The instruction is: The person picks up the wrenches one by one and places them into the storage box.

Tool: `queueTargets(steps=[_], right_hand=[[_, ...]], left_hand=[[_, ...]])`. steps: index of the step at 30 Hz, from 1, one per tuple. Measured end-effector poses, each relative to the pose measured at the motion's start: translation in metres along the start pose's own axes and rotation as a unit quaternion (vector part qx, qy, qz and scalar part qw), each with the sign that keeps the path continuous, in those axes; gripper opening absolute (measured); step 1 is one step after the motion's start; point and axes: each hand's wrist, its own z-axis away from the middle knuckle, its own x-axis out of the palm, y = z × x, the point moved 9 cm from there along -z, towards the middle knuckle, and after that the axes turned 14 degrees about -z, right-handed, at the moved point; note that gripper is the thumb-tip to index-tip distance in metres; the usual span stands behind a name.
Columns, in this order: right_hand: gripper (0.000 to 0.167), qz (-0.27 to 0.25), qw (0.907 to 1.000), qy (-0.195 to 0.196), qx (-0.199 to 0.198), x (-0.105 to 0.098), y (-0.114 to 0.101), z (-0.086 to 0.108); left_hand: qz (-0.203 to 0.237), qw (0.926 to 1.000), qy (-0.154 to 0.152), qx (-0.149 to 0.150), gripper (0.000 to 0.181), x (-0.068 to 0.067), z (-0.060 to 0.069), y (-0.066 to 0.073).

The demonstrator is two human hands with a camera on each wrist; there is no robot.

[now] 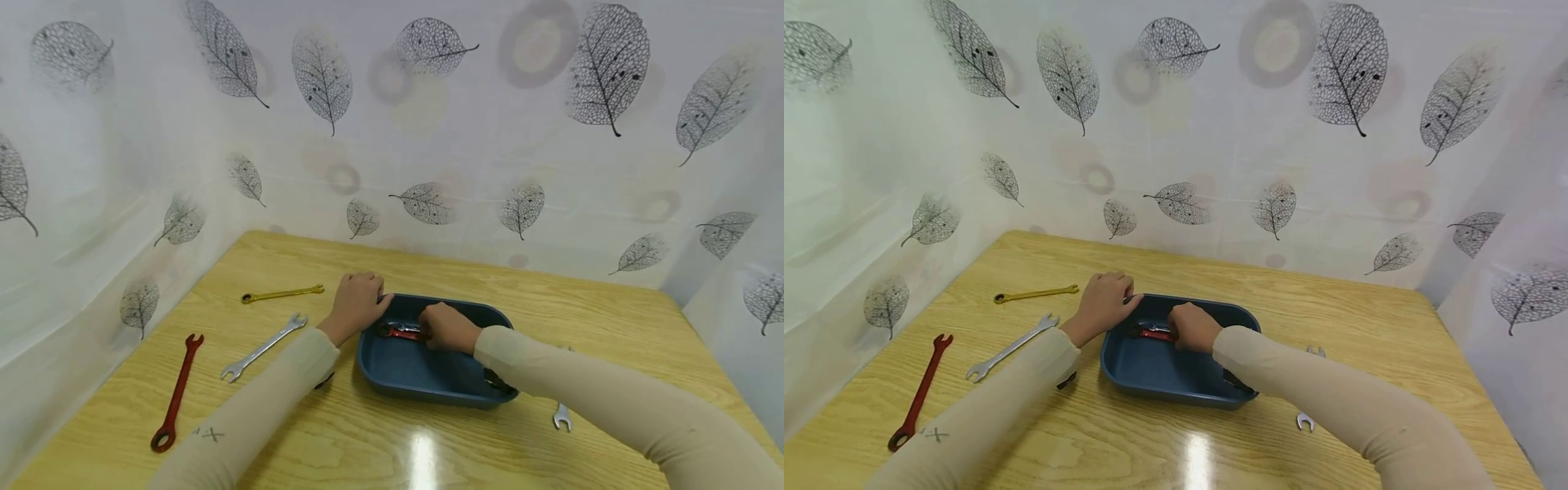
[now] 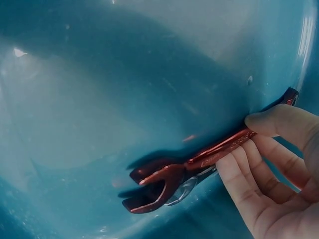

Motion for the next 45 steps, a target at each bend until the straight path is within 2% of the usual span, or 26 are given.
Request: queueTargets(steps=[9, 15, 21, 31, 45], right_hand=[[0.021, 0.004, 1.0, -0.005, 0.002, -0.0001, -0.0021, -0.0002], [0.012, 0.02, 0.9998, -0.005, 0.002, -0.0012, -0.0051, -0.0002], [0.01, 0.034, 0.9994, 0.0, 0.002, -0.0029, -0.0053, -0.0005], [0.01, 0.027, 0.9995, 0.001, 0.015, -0.0018, -0.0014, 0.0002], [0.006, 0.013, 0.9997, -0.004, -0.021, -0.0076, -0.0096, 0.0022]], left_hand=[[-0.002, 0.9999, 0.012, -0.001, 0.032, -0.0025, -0.0004, -0.0008], [-0.001, 0.9999, 0.014, 0.0, 0.032, -0.0024, 0.0, -0.0009], [-0.001, 0.9998, 0.019, 0.002, 0.032, -0.001, -0.0007, -0.0015], [0.001, 0.9999, 0.016, 0.002, 0.032, -0.0001, 0.0005, -0.0009], [0.002, 0.9999, 0.01, 0.004, 0.032, -0.0011, 0.0004, -0.0004]])
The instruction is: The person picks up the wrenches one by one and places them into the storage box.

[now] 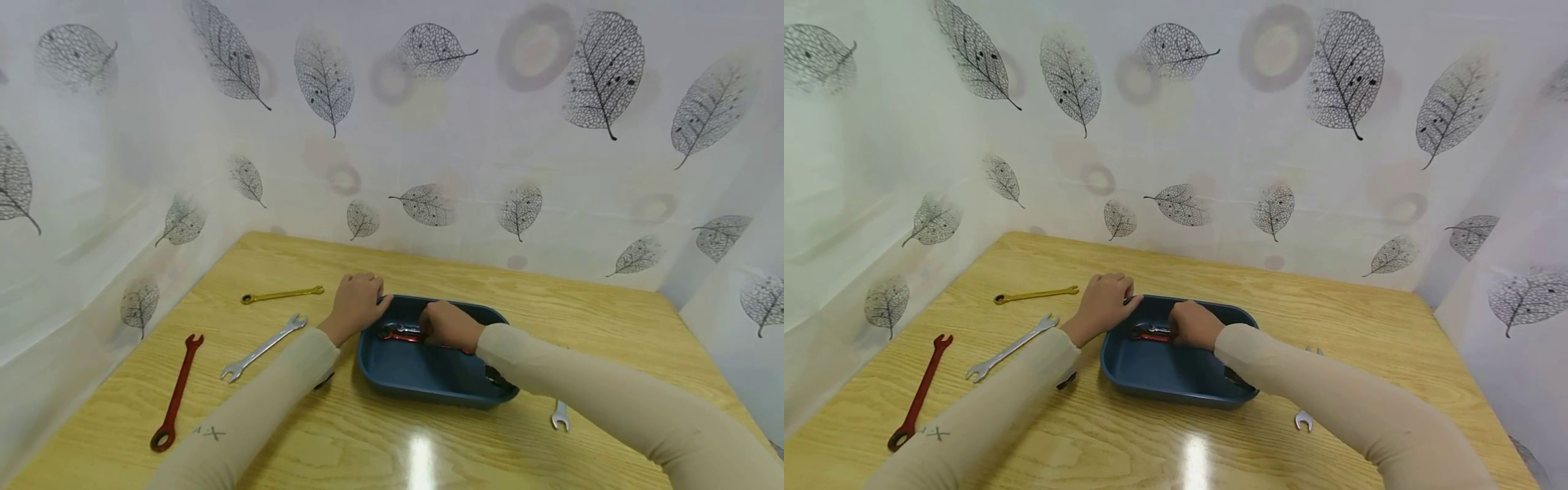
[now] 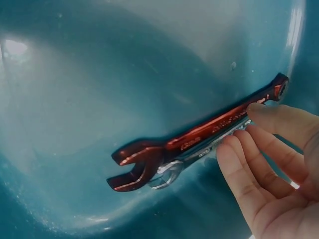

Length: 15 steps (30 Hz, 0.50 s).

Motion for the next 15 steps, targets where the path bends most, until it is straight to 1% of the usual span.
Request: queueTargets(steps=[5, 15], right_hand=[[0.009, 0.002, 1.0, 0.007, 0.002, -0.004, 0.003, 0.0], [0.006, 0.002, 0.9995, 0.021, -0.025, -0.012, -0.002, 0.003]], left_hand=[[-0.001, 0.9999, -0.011, -0.004, 0.032, 0.001, -0.001, 0.0], [-0.018, 0.9997, -0.017, 0.004, 0.031, 0.0, -0.001, 0.002]])
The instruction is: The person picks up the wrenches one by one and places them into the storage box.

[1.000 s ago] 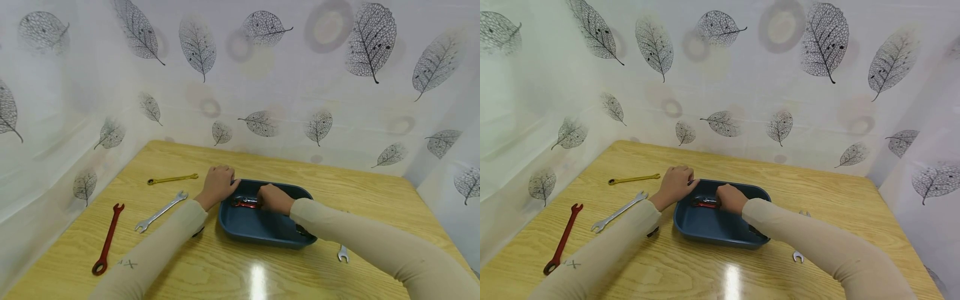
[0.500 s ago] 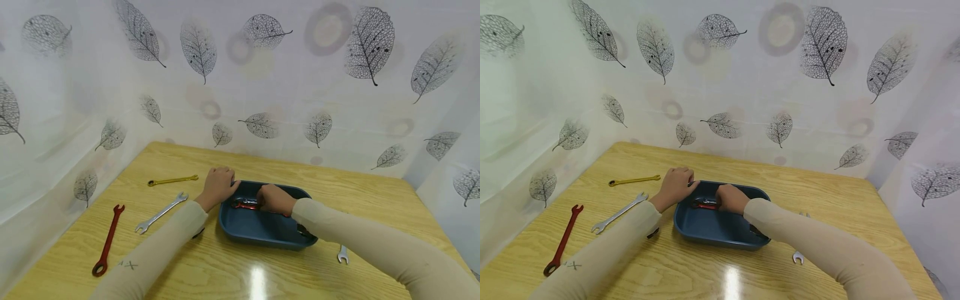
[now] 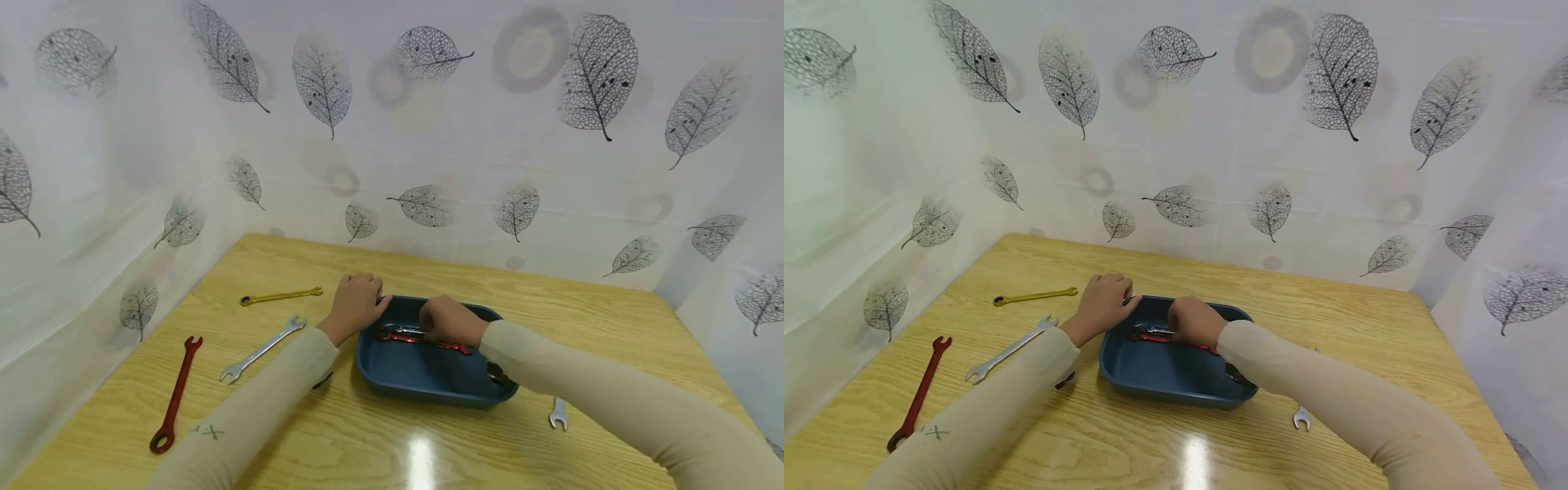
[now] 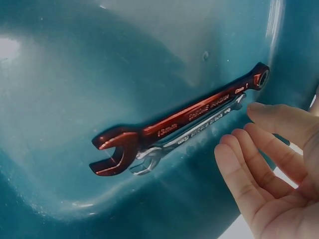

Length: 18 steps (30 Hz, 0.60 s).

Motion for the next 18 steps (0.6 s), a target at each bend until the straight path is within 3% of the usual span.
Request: queueTargets(steps=[18], right_hand=[[0.013, 0.005, 0.9995, 0.013, 0.029, -0.023, -0.013, 0.013]], left_hand=[[-0.006, 0.9999, -0.014, 0.0, 0.032, 0.003, -0.002, -0.001]])
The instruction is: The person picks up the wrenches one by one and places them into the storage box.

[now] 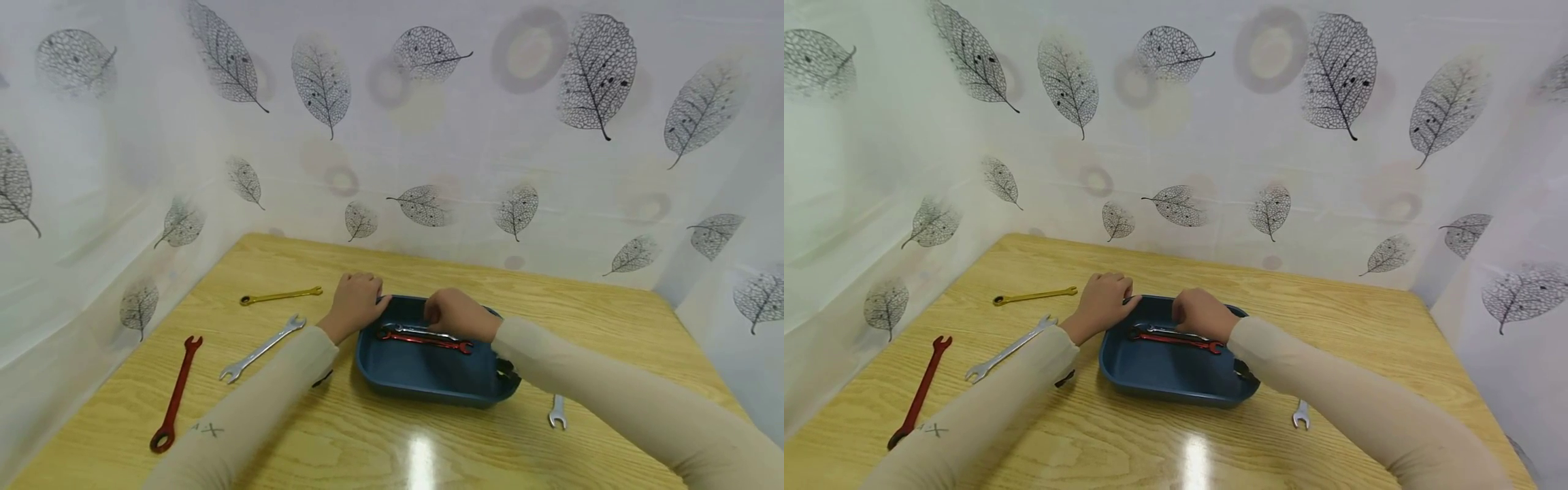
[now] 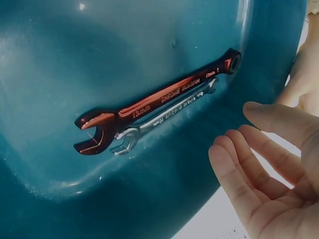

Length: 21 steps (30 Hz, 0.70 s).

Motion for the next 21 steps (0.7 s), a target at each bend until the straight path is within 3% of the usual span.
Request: queueTargets(steps=[9, 21], right_hand=[[0.015, -0.008, 0.9998, 0.018, -0.002, -0.016, -0.001, 0.011], [0.013, -0.029, 0.9981, 0.051, 0.019, -0.041, 0.005, 0.033]], left_hand=[[-0.009, 0.9997, -0.021, 0.003, 0.031, -0.004, 0.0, 0.001], [-0.026, 0.9997, 0.003, 0.005, 0.029, -0.006, 0.001, 0.003]])
